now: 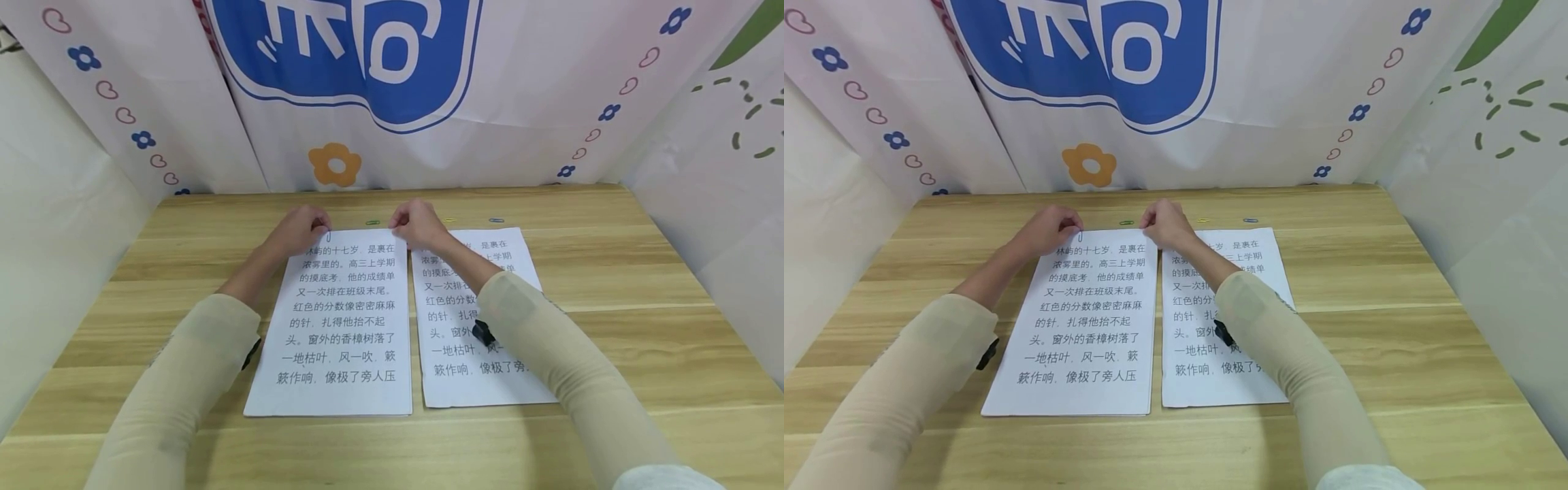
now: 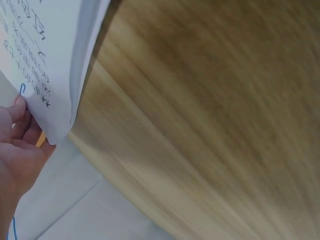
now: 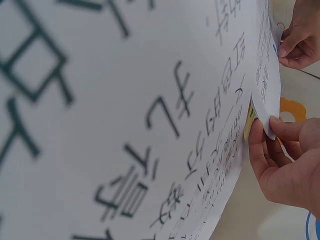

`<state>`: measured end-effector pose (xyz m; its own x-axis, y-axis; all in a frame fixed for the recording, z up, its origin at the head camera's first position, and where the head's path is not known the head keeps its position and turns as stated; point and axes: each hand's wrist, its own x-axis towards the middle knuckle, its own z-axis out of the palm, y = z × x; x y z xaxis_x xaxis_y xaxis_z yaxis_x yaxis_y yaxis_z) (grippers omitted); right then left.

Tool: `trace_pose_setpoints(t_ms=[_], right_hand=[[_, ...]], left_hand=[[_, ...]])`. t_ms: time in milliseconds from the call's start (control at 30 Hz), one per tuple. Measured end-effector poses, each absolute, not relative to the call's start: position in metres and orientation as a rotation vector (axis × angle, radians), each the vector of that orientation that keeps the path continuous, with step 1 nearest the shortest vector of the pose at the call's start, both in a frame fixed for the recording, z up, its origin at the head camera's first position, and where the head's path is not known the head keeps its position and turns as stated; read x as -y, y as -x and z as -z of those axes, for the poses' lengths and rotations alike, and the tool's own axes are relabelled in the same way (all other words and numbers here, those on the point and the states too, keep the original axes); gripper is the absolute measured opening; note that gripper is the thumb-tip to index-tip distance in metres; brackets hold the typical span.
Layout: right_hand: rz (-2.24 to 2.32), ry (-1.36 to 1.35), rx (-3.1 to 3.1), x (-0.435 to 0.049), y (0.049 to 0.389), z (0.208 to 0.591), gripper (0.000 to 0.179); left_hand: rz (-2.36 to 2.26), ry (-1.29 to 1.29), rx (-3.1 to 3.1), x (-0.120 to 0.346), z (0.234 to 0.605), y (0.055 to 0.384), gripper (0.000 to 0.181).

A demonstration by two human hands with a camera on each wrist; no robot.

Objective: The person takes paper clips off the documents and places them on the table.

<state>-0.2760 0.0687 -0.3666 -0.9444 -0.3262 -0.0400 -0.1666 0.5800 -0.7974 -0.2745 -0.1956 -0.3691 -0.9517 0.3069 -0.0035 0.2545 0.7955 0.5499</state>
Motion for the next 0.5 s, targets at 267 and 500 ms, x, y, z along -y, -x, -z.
trace_pose_setpoints(t_ms=[267,500], right_hand=[[1.277,0.407,-2.642,-0.0685,0.2759,0.3657,0.012],[1.28,0.424,-2.643,-0.0693,0.2754,0.3646,0.013]], left_hand=[[-0.816,-0.46,-2.907,0.1938,0.3678,0.2751,0.015],[-0.768,-0.489,-2.913,0.1935,0.3667,0.2766,0.014]])
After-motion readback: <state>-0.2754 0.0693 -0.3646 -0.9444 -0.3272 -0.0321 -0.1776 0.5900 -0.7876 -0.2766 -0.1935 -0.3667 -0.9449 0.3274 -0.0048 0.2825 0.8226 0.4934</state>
